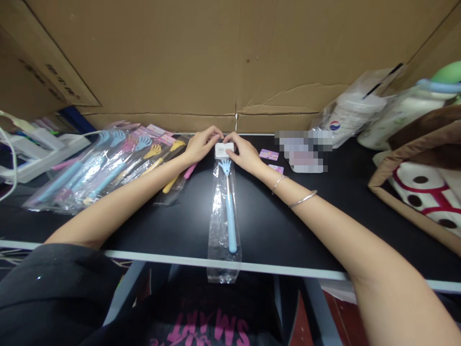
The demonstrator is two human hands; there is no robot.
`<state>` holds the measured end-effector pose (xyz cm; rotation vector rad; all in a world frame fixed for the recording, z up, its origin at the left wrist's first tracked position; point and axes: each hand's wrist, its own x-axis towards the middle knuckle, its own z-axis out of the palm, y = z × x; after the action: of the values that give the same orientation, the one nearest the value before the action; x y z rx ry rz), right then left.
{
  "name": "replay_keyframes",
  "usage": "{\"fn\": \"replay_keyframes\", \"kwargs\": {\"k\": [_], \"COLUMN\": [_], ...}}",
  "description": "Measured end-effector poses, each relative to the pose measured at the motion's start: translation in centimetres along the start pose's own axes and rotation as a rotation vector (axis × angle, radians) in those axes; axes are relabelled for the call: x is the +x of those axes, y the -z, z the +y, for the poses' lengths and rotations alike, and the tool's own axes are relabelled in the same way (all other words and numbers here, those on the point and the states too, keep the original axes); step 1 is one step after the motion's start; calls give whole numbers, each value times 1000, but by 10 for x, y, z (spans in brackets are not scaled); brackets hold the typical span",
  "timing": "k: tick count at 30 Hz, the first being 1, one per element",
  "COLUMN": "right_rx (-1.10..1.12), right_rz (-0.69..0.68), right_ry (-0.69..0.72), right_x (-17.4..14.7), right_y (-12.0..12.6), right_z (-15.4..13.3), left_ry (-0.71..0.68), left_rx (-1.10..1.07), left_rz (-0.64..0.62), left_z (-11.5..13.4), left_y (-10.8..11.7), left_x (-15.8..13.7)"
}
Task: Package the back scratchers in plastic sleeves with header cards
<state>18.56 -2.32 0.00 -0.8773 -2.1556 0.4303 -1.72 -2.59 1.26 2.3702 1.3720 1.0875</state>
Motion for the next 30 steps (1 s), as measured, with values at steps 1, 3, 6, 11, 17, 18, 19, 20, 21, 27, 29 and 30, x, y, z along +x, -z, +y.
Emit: {"fn": "replay_keyframes", "kwargs": {"k": [1, 3, 6, 11, 17, 18, 19, 20, 21, 27, 29, 30], "right_rx": [5, 10, 10, 9, 6, 3, -5, -16, -29, -91, -113, -127], "right_rz": [2, 5, 5, 8, 53, 57, 61, 67, 74, 109, 117, 121], "right_ry": [1, 2, -6, -8, -25, -24, -23, -21, -19, -33, -41, -43], "right_x": [0, 0, 0, 0, 0, 0, 0, 0, 0, 0, -1, -1], "right_y": [0, 0, -1, 0, 3, 3, 3, 4, 4, 3, 3, 3], "right_z": [0, 1, 0, -1, 2, 2, 3, 2, 2, -1, -1, -1], "left_ry": [-2, -7, -7, -7, 9, 9, 8, 6, 4, -24, -25, -25], "left_rx": [-2, -11, -23, -43, -57, -51, -48, -50, -56, -101, -98, -95], "left_rz": [2, 5, 5, 0, -26, -37, -47, -55, -60, -75, -90, -94], "left_z": [-1, -2, -4, -8, -5, -4, -3, -2, -1, -5, -7, -7], "left_y": [0, -1, -2, -5, -3, -3, -2, -2, -2, -4, -5, -5], "left_x": [0, 1, 2, 3, 3, 2, 2, 2, 2, 4, 4, 4]}}
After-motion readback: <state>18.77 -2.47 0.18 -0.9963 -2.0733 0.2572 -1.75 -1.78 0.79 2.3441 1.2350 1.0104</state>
